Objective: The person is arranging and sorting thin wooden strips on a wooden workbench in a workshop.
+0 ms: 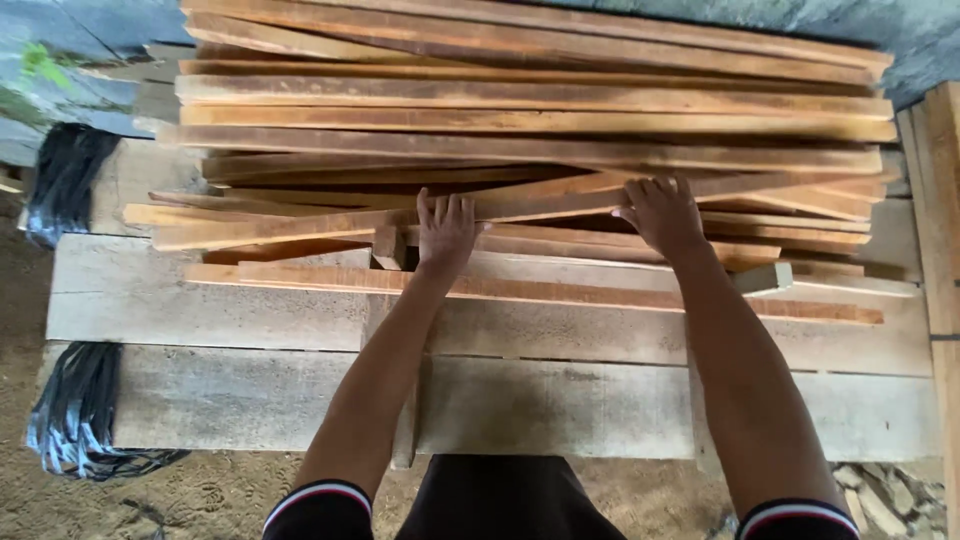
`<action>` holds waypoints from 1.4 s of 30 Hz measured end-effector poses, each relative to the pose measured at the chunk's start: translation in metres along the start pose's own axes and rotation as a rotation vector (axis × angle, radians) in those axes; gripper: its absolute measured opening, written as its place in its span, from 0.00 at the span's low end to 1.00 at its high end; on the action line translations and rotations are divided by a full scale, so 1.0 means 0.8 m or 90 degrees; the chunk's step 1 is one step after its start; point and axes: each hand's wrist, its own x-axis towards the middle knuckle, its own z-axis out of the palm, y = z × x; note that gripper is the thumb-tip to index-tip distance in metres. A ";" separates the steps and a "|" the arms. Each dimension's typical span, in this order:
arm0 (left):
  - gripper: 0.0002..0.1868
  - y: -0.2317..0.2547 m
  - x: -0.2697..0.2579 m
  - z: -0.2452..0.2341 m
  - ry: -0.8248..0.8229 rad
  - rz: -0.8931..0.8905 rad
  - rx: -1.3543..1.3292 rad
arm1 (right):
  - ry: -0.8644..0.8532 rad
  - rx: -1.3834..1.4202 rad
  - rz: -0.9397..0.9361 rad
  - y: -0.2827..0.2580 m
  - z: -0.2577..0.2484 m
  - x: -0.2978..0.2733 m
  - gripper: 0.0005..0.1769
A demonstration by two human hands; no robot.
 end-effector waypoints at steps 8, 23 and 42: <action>0.31 -0.018 0.045 -0.083 -0.014 0.001 0.040 | -0.026 0.072 0.047 0.017 -0.073 -0.001 0.32; 0.09 0.060 0.015 -0.181 0.173 0.022 0.063 | 0.115 0.119 0.218 0.031 -0.223 -0.085 0.34; 0.27 0.129 -0.227 -0.125 -0.131 -0.046 -0.085 | -0.180 0.448 0.314 -0.112 -0.179 -0.302 0.30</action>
